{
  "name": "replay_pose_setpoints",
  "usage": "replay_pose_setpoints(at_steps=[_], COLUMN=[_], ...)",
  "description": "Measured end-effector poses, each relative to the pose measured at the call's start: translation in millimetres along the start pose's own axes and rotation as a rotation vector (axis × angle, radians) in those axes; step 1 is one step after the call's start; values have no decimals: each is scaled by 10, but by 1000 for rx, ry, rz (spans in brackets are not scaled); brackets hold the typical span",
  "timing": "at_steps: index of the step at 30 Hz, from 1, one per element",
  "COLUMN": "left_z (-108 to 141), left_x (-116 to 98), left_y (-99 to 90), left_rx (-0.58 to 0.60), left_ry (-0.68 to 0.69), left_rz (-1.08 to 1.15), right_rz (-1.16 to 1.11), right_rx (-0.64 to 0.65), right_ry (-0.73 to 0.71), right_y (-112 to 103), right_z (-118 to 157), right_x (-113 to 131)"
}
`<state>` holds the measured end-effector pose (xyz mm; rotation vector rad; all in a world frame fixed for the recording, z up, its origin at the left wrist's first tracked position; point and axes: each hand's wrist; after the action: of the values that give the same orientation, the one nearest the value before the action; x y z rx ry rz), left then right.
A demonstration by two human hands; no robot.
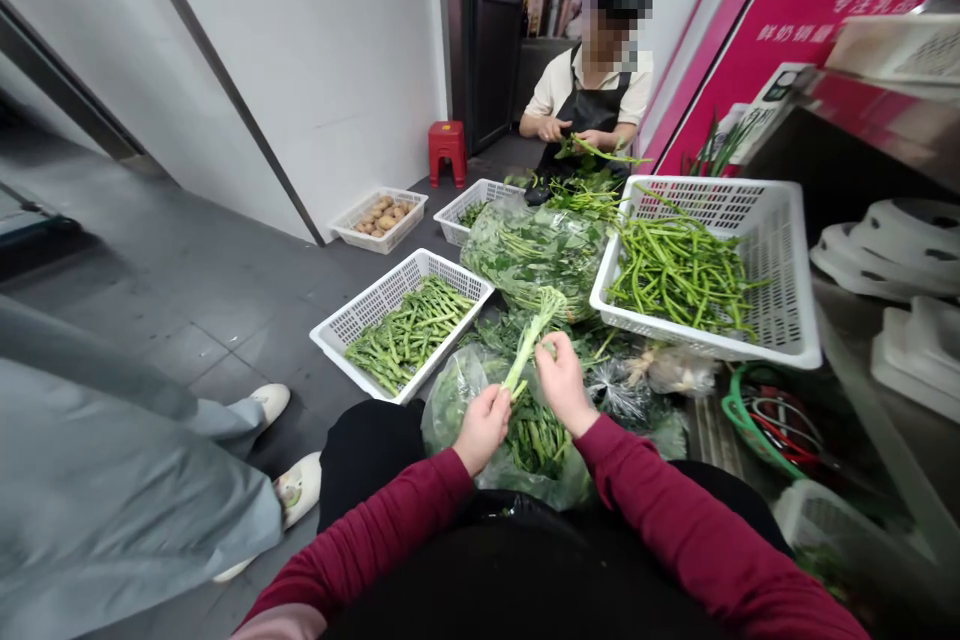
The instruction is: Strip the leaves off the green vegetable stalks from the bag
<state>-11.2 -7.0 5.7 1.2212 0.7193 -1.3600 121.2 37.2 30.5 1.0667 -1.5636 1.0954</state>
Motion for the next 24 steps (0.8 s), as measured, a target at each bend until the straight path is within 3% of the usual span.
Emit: replay_pose_setpoints(at_steps=[2,4,5,7,10,12,15,19,24], left_z=[-34,-69,-83,-98,-89,-73,-56,-59,-67], left_x=[-14,-47,-68,-104,-114,-90,-47,-35,-43], left_y=[-2,-30,-51,-94,-123,-119,-115,-138,-165], left_rx=[-89,-150,-172,-203,-249,-283,-319,-356,-384], left_ry=[61,61,46,53,191,251,231,178,191], left_rz=[-22,-20,-34,-131,-389,-544,-750,-979,-1148], right_rz=[205,274,244,35,-324,-463,-509,-230,95], right_rx=[62,203,238,249,317,366,318,191,65], right_ry=[-212,-267,-212,50,420,497,424,234,118], right_y=[48,94,102,71,-75,-175,-235,-190,-157], right_z=[162,311,358,372,233,116,17,18,55], right_x=[-37,-97,-128,-180,-205,-173,-72,28,79])
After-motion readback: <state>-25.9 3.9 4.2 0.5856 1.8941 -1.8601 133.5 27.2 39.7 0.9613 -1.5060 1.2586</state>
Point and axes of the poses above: each hand's wrist, its own z-axis away from the middle knuckle, its own y-axis out of the palm, x = y × z, and after that the axes turned 1 degree about x, right-handed
